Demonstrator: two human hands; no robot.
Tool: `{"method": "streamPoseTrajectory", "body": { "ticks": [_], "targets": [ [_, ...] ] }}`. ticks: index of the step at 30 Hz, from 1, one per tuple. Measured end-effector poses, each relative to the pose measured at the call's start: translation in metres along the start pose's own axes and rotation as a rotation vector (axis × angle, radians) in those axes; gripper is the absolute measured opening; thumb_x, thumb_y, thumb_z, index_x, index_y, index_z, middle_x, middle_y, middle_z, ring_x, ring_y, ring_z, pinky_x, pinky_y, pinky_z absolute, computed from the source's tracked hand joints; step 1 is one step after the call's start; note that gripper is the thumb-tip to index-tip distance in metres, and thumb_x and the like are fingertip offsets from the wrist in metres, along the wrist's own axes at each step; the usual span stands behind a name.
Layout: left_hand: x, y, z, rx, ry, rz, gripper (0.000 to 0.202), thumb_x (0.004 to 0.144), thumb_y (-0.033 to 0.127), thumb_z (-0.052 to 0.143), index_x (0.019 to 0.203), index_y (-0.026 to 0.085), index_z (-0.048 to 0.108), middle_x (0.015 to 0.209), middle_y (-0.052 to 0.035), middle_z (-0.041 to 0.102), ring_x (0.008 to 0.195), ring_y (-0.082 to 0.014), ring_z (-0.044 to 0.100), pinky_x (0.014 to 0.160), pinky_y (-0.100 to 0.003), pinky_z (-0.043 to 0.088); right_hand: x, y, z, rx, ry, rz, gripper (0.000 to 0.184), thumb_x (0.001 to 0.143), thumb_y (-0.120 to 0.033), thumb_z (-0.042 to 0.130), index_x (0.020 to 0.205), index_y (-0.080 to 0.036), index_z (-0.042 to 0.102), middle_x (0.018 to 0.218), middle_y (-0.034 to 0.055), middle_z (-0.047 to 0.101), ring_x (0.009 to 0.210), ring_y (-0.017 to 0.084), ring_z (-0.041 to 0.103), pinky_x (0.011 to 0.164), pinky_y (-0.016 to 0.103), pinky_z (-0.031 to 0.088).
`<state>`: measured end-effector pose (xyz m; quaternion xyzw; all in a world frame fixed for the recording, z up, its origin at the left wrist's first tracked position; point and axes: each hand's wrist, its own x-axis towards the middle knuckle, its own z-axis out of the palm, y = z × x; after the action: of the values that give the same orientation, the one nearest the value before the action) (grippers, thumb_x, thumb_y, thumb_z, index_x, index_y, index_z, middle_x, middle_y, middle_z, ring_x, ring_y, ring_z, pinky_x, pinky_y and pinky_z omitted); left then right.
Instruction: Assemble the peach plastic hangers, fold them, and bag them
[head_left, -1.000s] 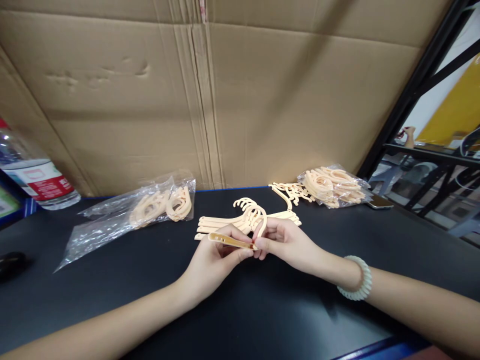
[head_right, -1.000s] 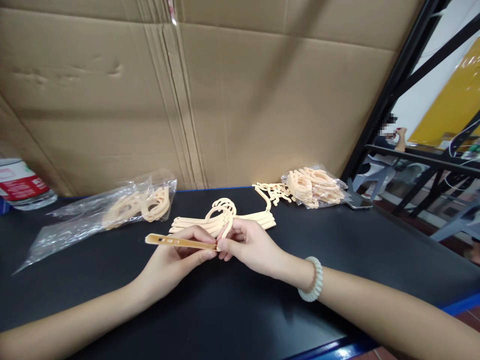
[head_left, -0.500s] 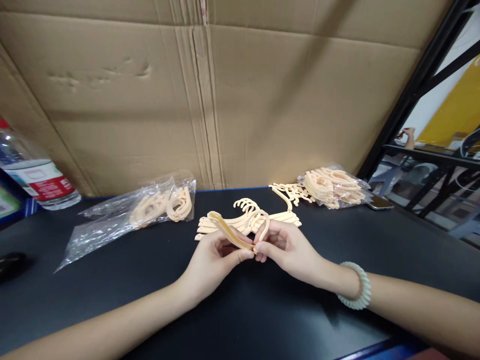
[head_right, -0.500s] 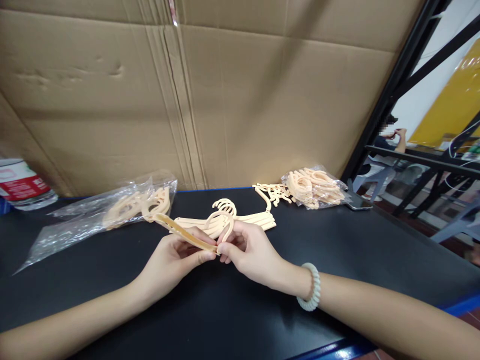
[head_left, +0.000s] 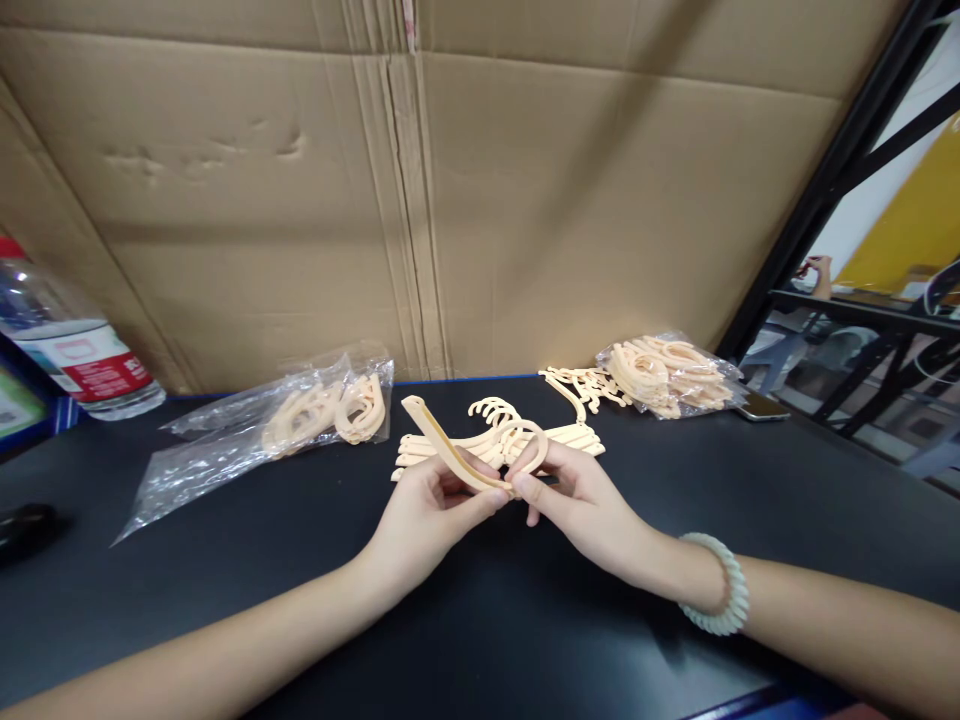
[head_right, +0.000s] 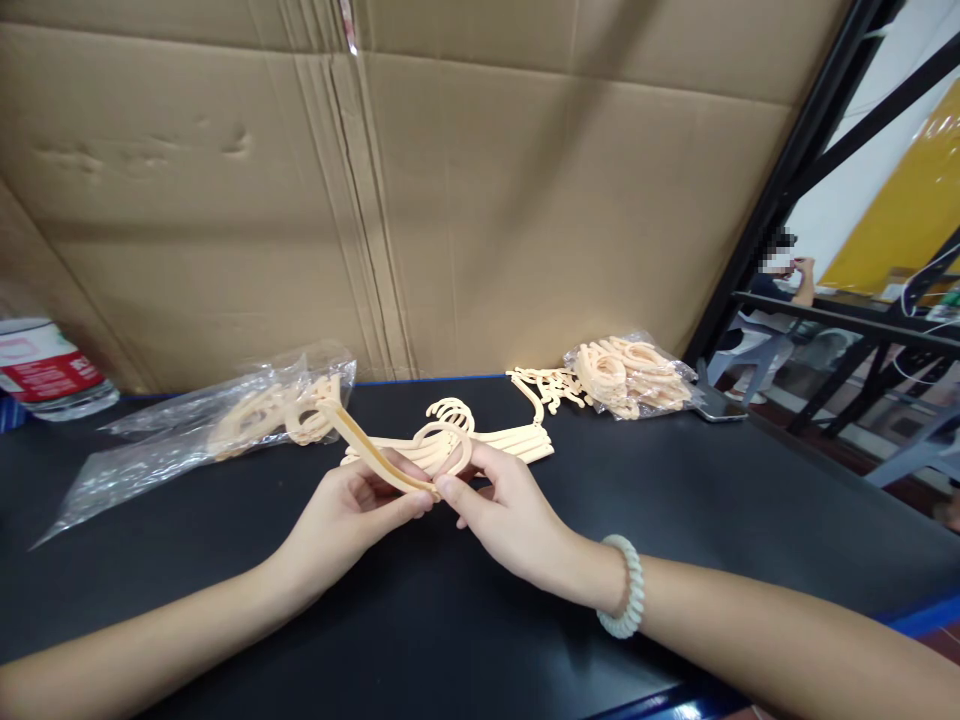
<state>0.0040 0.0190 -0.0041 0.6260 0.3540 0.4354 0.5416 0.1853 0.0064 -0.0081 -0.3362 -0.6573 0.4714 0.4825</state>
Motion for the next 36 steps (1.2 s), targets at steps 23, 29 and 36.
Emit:
{"method": "streamPoseTrajectory", "body": {
  "ticks": [23,29,36],
  "targets": [
    [0.000,0.005,0.002,-0.024,0.062,-0.057,0.022,0.073,0.027,0.076,0.080,0.015,0.059,0.070,0.0008,0.068,0.066,-0.0120,0.063,0.066,-0.025,0.053,0.037,-0.014,-0.088,-1.053,0.016,-0.360,0.028,0.087,-0.007,0.045,0.100,-0.014,0.068,0.089,0.0095,0.067,0.085,0.021,0.060,0.078,0.036,0.048],
    [-0.001,0.006,0.002,-0.036,0.068,-0.048,0.020,0.074,0.026,0.075,0.079,0.016,0.058,0.071,0.0010,0.068,0.067,-0.0118,0.065,0.067,-0.024,0.053,0.051,0.014,-0.140,-1.332,-0.222,-0.350,0.042,0.075,0.006,0.044,0.097,-0.017,0.071,0.100,0.0126,0.064,0.095,0.025,0.058,0.081,0.039,0.048],
    [-0.003,0.006,0.002,-0.065,0.065,-0.051,0.022,0.073,0.024,0.076,0.079,0.018,0.056,0.071,0.0008,0.072,0.073,-0.0133,0.070,0.075,-0.025,0.053,0.051,0.020,-0.134,-1.286,-0.185,-0.345,0.020,0.085,-0.004,0.047,0.084,-0.017,0.062,0.097,0.0103,0.059,0.087,0.021,0.057,0.078,0.035,0.048]
  ]
}}
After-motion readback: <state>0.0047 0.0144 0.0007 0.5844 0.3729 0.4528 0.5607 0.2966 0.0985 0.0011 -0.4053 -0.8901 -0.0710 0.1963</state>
